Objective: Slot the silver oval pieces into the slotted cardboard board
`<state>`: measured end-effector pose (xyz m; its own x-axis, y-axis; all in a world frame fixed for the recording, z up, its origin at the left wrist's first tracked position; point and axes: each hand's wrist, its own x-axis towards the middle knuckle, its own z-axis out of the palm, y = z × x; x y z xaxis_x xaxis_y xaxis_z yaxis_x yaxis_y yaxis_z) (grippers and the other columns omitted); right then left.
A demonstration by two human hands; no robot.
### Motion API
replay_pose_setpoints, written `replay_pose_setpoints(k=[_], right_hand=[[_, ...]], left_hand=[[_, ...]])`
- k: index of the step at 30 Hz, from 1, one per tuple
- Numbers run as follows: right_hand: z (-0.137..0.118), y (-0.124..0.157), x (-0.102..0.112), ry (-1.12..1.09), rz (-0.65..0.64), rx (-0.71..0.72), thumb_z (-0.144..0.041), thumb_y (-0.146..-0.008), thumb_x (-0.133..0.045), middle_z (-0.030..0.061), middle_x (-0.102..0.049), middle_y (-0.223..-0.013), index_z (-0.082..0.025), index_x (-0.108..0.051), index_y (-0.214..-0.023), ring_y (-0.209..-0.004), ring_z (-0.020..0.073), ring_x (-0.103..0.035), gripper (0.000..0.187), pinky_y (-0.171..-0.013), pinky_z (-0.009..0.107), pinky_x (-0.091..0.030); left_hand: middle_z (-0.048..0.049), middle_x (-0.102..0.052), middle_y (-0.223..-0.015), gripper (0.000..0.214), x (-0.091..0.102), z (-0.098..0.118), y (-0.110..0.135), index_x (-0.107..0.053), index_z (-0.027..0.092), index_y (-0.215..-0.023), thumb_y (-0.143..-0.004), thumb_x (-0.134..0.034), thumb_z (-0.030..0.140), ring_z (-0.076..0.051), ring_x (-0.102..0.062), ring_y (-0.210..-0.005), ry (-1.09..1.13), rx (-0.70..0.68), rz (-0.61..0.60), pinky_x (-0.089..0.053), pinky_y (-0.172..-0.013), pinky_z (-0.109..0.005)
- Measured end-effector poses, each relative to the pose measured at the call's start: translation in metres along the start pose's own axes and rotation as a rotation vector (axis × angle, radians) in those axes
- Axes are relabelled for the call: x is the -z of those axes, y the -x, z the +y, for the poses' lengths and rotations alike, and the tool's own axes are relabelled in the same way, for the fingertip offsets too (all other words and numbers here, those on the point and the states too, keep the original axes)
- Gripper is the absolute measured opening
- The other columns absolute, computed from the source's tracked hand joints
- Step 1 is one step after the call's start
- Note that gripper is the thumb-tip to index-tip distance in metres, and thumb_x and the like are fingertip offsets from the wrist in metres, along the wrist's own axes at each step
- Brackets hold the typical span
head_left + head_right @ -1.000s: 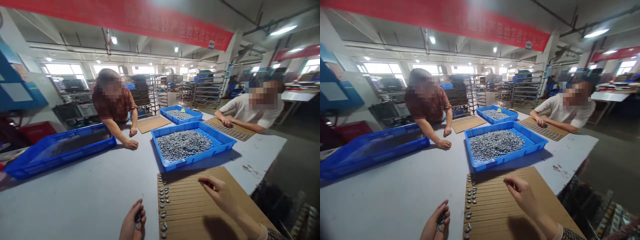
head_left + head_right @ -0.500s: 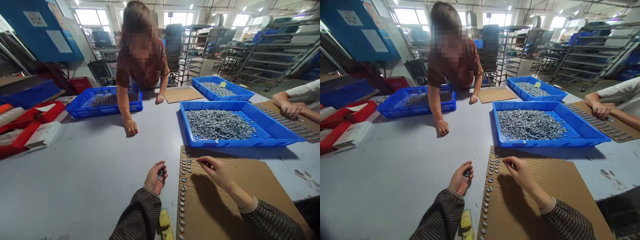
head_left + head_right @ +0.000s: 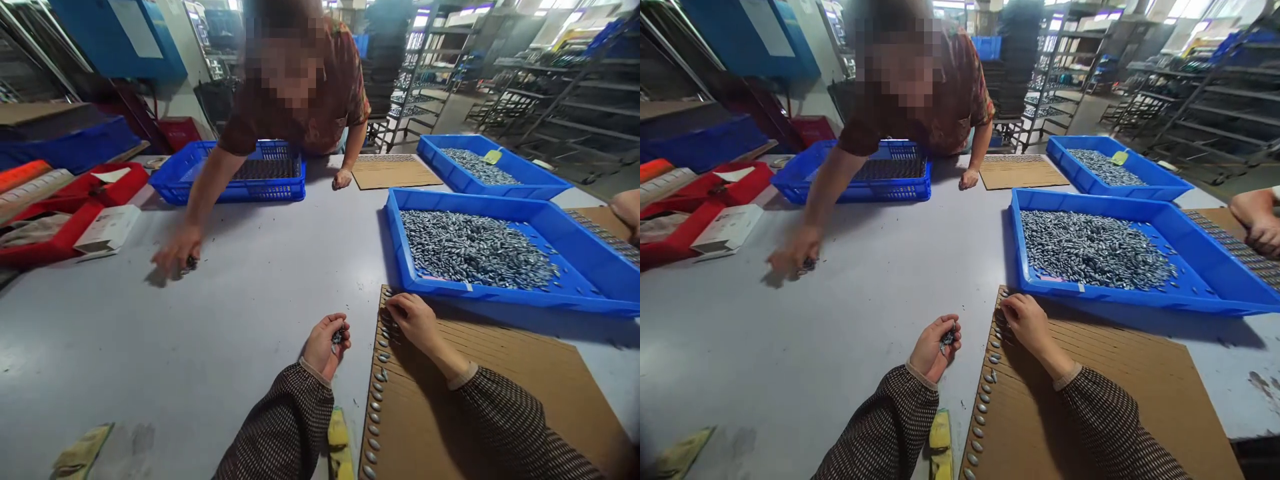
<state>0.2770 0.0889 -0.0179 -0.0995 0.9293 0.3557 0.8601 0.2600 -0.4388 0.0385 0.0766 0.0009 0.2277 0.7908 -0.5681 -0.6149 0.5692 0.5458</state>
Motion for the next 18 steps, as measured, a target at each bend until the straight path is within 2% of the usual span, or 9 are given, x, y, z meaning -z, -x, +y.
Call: replay_pose_setpoints(k=[8, 18], right_hand=[[-0.002, 0.000, 0.001, 0.231, 0.005, 0.046, -0.022, -0.092, -0.051, 0.0040, -0.070, -0.090, -0.023, -0.071, -0.085, -0.080, 0.0200, -0.055, 0.021, -0.069, 0.030, -0.040], [-0.003, -0.009, 0.010, 0.368, -0.124, 0.149, -0.018, -0.088, -0.051, 0.0071, -0.070, -0.082, -0.022, -0.072, -0.080, -0.078, 0.0213, -0.054, 0.023, -0.069, 0.034, -0.038]], left_hand=[[-0.0022, -0.060, -0.072, 0.021, -0.001, -0.001, 0.000, -0.062, 0.013, -0.088, -0.071, -0.072, 0.018, -0.009, -0.055, -0.058, -0.003, 0.010, -0.006, -0.042, -0.049, -0.020], [-0.0014, -0.060, -0.072, 0.026, -0.002, -0.001, 0.001, -0.061, 0.013, -0.088, -0.067, -0.075, 0.021, -0.009, -0.054, -0.058, -0.005, 0.020, -0.011, -0.041, -0.049, -0.020]])
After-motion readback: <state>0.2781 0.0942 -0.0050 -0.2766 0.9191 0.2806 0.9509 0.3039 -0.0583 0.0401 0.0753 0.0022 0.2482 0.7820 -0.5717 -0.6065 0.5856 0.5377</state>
